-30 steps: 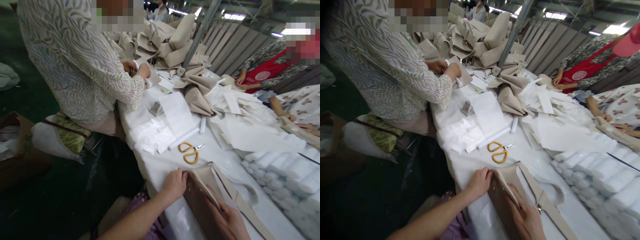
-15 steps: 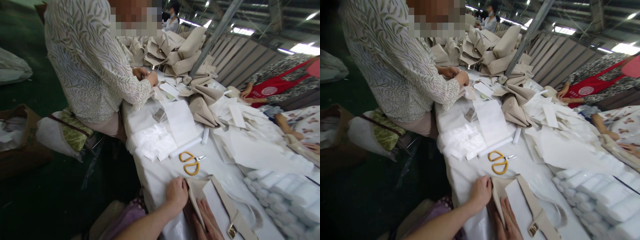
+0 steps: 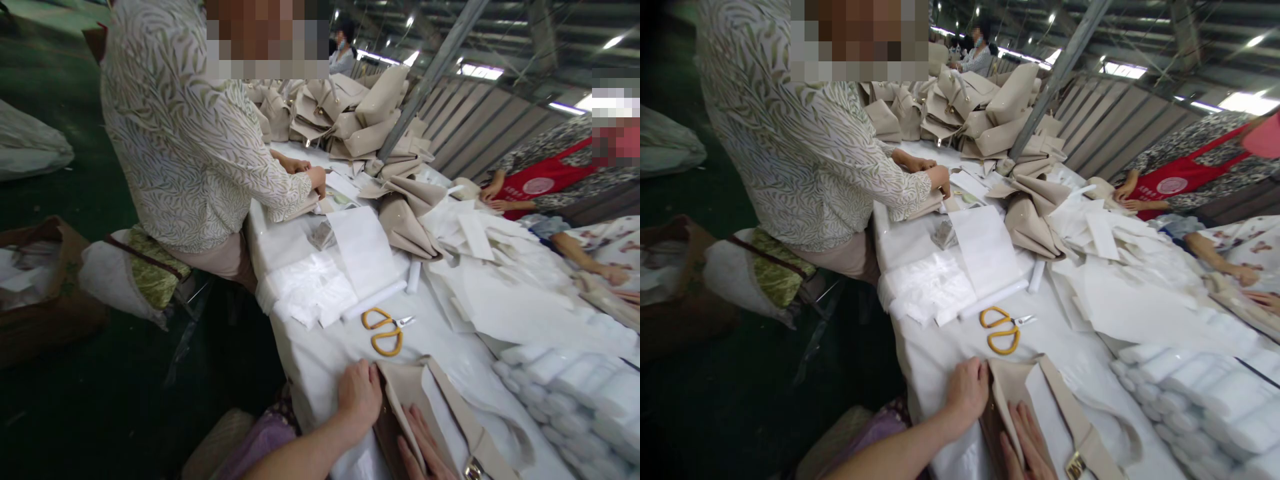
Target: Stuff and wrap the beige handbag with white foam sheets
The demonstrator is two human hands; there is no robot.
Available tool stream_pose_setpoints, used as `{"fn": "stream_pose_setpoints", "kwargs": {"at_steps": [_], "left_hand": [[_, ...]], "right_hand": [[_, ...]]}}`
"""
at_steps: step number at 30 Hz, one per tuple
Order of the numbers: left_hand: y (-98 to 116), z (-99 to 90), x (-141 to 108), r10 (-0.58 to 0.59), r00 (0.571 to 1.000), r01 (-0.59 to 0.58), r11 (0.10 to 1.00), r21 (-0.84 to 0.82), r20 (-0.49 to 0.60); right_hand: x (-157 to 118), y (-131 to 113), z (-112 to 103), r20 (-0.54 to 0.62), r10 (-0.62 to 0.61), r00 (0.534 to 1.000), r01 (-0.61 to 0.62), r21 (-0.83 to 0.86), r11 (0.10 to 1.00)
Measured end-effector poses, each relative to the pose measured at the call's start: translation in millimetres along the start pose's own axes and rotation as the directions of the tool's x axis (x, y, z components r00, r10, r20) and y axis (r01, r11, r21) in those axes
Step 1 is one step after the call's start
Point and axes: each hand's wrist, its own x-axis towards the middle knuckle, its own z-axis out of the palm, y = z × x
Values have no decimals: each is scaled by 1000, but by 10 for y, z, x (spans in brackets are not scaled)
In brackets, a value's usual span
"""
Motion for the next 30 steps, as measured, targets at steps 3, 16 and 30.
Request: {"fn": "stream_pose_setpoints", "kwargs": {"at_steps": [3, 16, 30], "left_hand": [[18, 21, 4, -17, 1000, 17, 1000, -2, -9], [-26, -49, 14, 21, 1000, -21, 999, -27, -2], [57, 49, 0, -57, 998, 55, 994, -93, -17]], "right_hand": [[-1, -74, -18, 16, 0, 1000, 0, -7, 1000], [20, -156, -39, -31, 37, 999, -36, 30, 999], [-25, -152, 89, -99, -41, 994, 43, 14, 999]]}}
